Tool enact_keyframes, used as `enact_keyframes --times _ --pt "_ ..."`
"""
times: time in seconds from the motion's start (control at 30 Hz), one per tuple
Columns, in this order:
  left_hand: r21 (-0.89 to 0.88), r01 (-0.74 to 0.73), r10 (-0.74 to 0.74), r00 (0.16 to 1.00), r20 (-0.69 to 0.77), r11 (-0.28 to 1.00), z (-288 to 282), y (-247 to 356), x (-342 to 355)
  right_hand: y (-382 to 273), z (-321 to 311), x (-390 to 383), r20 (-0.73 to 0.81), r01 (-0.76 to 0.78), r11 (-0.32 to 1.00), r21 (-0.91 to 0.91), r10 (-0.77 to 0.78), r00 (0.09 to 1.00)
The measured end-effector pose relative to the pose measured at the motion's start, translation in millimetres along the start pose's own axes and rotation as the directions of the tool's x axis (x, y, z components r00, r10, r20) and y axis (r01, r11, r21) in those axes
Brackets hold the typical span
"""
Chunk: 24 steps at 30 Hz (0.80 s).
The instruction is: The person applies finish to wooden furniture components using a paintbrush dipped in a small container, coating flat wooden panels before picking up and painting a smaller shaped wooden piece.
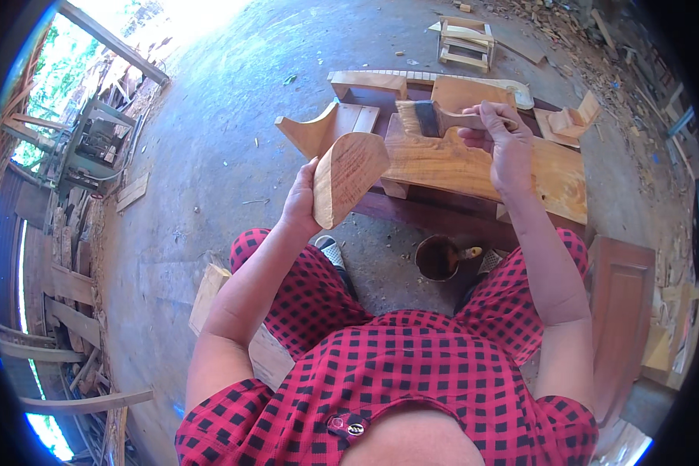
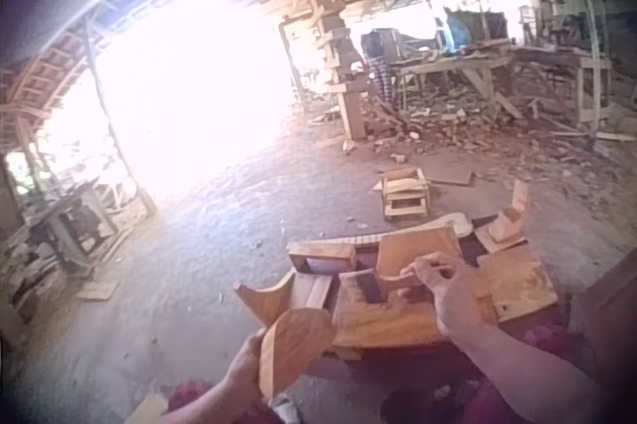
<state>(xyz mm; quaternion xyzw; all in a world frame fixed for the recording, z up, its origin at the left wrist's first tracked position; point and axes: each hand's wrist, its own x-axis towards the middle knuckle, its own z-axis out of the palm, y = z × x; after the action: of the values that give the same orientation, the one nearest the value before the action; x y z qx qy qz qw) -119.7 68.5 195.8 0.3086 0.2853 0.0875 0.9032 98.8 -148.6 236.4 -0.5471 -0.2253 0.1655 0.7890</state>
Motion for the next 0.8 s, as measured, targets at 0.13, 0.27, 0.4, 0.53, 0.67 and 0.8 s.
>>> enact_keyframes --times 0.13,0.27,0.4,0.53,0.67,0.8 --pt "0.021 -0.046 0.047 0.997 -0.053 0.999 -2.9 -0.7 6.1 1.3 25.3 -27.2 0.201 0.148 0.983 -0.108 -0.124 0.972" --pt "-0.010 -0.069 0.068 0.997 -0.039 0.998 -5.6 -4.9 10.1 -0.8 50.5 -56.9 0.425 0.295 0.952 -0.083 -0.233 0.874" --pt "-0.078 -0.121 0.121 0.993 0.001 0.990 -18.2 0.8 12.8 -24.0 50.0 -73.2 0.635 0.315 0.946 0.081 -0.292 0.715" --pt "-0.095 -0.158 0.145 0.981 -0.131 0.983 -31.6 11.3 15.9 -33.0 47.6 -78.8 0.608 0.024 0.974 0.225 -0.160 0.778" --pt "-0.059 -0.186 0.181 0.980 -0.079 0.981 -31.1 10.5 13.8 -19.9 35.4 -62.2 0.536 -0.249 0.918 0.308 0.048 0.843" --pt "-0.084 -0.101 0.106 0.993 0.052 0.991 -21.0 5.8 10.6 4.0 26.7 -36.8 0.427 -0.391 0.875 0.286 0.249 0.869"
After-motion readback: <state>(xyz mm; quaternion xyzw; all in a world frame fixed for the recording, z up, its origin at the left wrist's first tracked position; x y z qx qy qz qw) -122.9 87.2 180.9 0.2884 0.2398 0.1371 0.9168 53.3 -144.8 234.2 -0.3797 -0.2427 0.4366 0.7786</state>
